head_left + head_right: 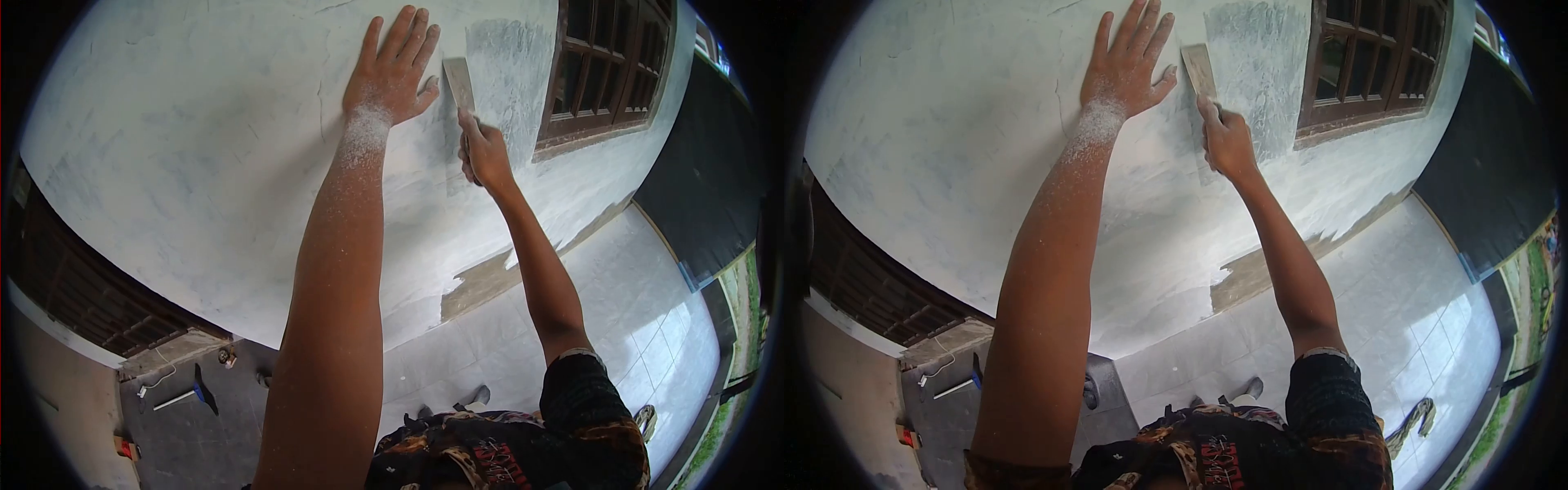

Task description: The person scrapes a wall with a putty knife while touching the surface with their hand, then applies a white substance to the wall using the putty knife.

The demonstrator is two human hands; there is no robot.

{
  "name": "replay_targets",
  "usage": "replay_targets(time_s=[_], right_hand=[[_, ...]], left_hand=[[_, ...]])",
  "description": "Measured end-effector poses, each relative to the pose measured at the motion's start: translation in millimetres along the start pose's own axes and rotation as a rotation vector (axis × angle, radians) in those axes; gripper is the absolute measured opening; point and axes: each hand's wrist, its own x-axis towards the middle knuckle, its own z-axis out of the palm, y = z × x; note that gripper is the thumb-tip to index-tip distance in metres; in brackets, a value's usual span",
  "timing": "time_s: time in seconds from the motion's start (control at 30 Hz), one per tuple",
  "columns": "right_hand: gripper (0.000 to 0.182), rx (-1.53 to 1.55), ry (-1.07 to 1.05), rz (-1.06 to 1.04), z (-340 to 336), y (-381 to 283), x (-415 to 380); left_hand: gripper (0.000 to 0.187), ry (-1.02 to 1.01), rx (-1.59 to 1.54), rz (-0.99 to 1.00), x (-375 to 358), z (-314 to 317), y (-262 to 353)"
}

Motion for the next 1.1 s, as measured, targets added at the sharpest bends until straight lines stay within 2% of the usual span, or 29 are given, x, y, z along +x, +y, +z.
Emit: replay_targets(time_s=[0.1,0.17,0.27,0.3,0.47,0.53,0.6,0.67,0.73,0.8,1.0,1.07,1.1], right_hand=[[0.058,-0.046,0.015,0.07,0.3,24.7,-19.7],[0.057,-0.031,0.003,0.087,-0.6,22.0,-18.4],[0.057,-0.003,-0.015,-0.009,-1.7,-7.0,2.9],[0.058,-0.017,0.008,0.031,-0.5,-9.2,6.1],[0.055,-0.073,0.021,0.02,-3.5,33.4,-17.8],[0.056,-0.074,0.037,0.133,-5.8,36.8,-22.2],[0.057,-0.082,0.029,0.109,-8.8,31.1,-20.0],[0.056,-0.065,0.002,0.108,-10.1,18.6,-15.1],[0.054,-0.059,0.012,0.078,-4.6,4.6,-12.1],[0.054,-0.015,0.024,0.033,-2.3,-1.5,-6.2],[0.058,0.001,-0.016,0.136,0.3,26.6,-13.3],[0.059,-0.033,-0.006,0.006,1.7,11.4,-3.4],[0.058,-0.001,-0.004,0.014,3.3,0.6,-0.8]], left_hand=[[0.081,0.009,-0.028,-0.013,0.4,2.9,2.8],[0.078,0.028,0.198,-0.071,0.3,10.1,8.7],[0.078,0.017,0.152,-0.059,0.3,9.5,7.3],[0.078,0.017,0.148,-0.053,-0.6,9.0,7.6],[0.076,0.002,0.135,-0.077,0.6,7.0,9.0],[0.075,-0.009,0.183,-0.086,-1.1,4.2,8.6],[0.074,0.074,0.212,-0.096,-3.2,7.3,9.5],[0.075,0.081,0.206,-0.105,-3.2,5.8,5.9],[0.081,0.015,0.019,-0.008,0.5,0.1,0.5],[0.08,0.003,0.003,-0.008,0.8,-1.9,-0.2],[0.081,0.019,0.017,-0.009,2.2,0.3,0.1],[0.08,0.002,0.01,0.001,1.0,1.4,0.9],[0.08,0.01,0.009,-0.005,0.9,2.4,0.6]])
